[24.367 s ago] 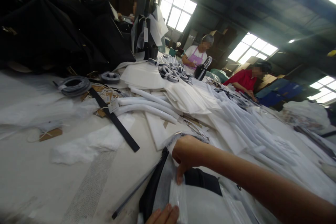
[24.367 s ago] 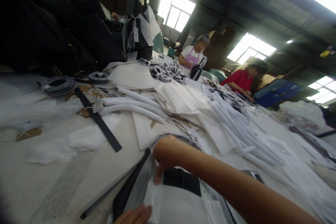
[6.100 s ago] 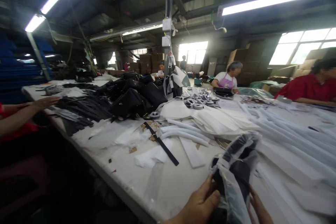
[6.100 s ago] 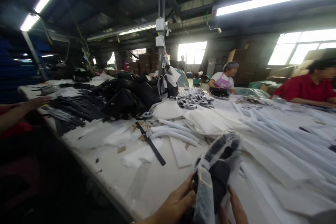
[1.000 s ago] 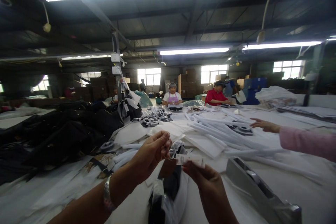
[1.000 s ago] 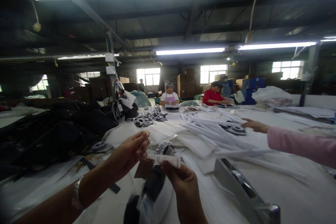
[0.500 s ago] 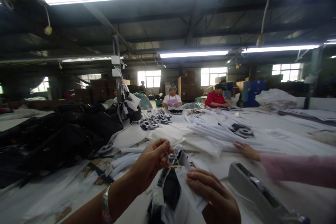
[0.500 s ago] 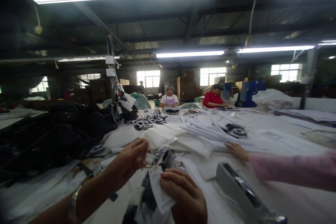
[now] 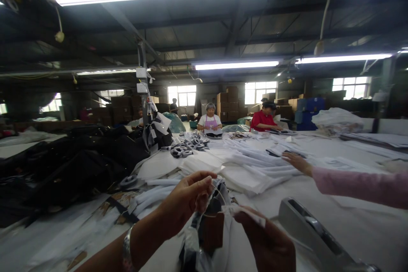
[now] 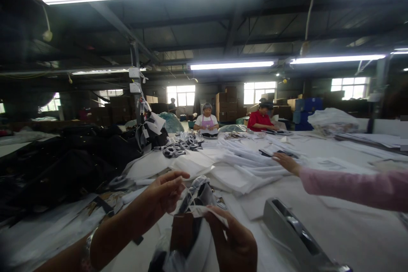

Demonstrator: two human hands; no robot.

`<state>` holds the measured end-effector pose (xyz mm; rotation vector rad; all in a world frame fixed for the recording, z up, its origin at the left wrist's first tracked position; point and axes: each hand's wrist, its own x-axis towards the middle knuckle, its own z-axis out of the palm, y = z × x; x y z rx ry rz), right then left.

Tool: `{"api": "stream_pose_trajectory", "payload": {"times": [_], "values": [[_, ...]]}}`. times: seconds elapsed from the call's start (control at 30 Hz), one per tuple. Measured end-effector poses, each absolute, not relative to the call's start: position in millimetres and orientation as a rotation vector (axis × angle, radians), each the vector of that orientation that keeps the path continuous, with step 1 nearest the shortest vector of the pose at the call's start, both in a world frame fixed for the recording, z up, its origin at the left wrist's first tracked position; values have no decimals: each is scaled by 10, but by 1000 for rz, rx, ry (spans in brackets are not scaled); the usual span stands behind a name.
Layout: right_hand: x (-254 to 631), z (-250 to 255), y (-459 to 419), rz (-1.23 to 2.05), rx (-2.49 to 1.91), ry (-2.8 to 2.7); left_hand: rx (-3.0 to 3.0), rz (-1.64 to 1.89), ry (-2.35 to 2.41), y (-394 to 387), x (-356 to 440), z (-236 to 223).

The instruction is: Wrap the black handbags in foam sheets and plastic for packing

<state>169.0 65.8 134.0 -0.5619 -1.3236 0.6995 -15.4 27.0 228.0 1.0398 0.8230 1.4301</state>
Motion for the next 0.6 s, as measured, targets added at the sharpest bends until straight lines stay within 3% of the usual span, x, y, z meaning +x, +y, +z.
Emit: {"api": "stream_pose_trajectory", "payload": {"times": [0.13,0.5,0.6], "values": [[1724,1404,661,892,-644,-1228,1221,1369,880,230,-158,2316],[1672,1165,786,833,-208,-1594,1045,1458,558,133,3,2470],[1743,1058,785,780,-270,-1698,1048,1515,567,168,-12,2471]]}}
